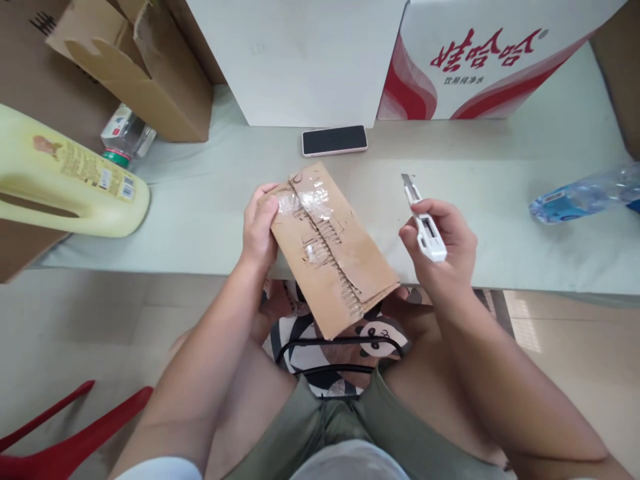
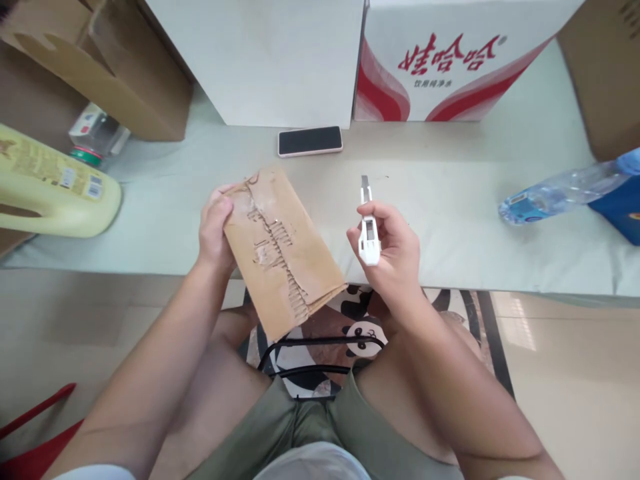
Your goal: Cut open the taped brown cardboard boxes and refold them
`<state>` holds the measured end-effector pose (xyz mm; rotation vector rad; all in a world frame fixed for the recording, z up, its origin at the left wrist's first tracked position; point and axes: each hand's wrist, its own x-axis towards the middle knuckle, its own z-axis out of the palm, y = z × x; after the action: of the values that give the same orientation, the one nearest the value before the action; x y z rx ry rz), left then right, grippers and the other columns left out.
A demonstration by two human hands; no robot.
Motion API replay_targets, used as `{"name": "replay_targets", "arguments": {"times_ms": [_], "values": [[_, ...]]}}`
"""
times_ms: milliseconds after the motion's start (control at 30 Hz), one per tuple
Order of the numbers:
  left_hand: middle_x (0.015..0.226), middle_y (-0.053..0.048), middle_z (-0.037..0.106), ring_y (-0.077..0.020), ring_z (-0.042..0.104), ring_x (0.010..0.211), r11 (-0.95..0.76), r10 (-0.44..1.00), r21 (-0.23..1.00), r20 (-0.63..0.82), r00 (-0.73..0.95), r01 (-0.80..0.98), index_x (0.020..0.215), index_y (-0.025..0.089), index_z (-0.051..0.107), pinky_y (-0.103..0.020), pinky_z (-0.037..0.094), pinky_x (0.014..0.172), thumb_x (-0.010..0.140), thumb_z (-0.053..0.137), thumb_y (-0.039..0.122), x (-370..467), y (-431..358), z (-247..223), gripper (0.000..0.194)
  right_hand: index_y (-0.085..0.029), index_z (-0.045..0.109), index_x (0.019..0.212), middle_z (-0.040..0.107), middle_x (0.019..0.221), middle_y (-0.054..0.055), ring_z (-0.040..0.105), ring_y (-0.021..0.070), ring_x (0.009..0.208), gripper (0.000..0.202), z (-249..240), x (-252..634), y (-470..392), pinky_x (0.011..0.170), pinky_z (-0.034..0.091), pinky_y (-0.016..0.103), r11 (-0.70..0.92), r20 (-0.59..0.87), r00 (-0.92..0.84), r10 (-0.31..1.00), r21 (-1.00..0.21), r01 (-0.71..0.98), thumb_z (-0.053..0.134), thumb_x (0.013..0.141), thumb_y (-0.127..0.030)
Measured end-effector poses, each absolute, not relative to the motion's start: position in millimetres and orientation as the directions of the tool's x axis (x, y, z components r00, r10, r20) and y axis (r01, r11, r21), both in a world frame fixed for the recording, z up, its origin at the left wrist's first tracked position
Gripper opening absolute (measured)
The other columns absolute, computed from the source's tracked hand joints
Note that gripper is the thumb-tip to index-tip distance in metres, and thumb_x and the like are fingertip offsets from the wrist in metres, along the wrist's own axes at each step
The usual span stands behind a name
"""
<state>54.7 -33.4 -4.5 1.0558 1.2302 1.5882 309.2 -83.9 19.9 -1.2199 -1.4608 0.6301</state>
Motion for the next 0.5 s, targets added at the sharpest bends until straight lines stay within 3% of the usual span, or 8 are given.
{"name": "replay_targets", "arguments": {"times_ms": [167,367,500], "values": [[0.087,-0.003,0.066,-0.0201,0.063,0.084,-0.205,0.926,0.972,0.155,-0.345,-0.113,0.087,0.023,0.062,-0.032,0.051,0.075,0.072,0.074,0.065,73.4,-38.1,-8.3,0.046,-0.025,0.060,0.102,0.054,0.069,-0.004,0.048,0.0125,0.054,0.025,17.1,332.5,-92.7,0.054,0.046,0.031,0.326,0.397,0.130,0.908,-0.868,0.374,0.064,0.094,-0.049],[0.083,-0.003,0.064,-0.0200,0.065,0.084,-0.232,0.907,0.968,0.182,-0.381,-0.091,0.088,0.022,0.062,-0.031,0.052,0.075,0.073,0.074,0.067,101.6,-43.4,-11.8,0.049,-0.026,0.064,0.107,0.058,0.075,0.000,0.060,0.0175,0.065,0.027,9.4,347.0,-96.3,0.066,0.053,0.037,0.371,0.434,0.200,0.879,-0.883,0.286,0.056,0.098,-0.050],[0.084,-0.003,0.063,-0.0220,0.064,0.087,-0.197,0.910,0.977,0.153,-0.386,-0.078,0.091,0.022,0.062,-0.032,0.051,0.075,0.075,0.072,0.068,111.9,-44.2,-12.9,0.049,-0.028,0.061,0.115,0.063,0.086,0.004,0.068,0.0219,0.075,0.029,33.8,341.3,-107.3,0.073,0.059,0.044,0.442,0.507,0.222,0.833,-0.851,0.283,0.053,0.099,-0.050]]}}
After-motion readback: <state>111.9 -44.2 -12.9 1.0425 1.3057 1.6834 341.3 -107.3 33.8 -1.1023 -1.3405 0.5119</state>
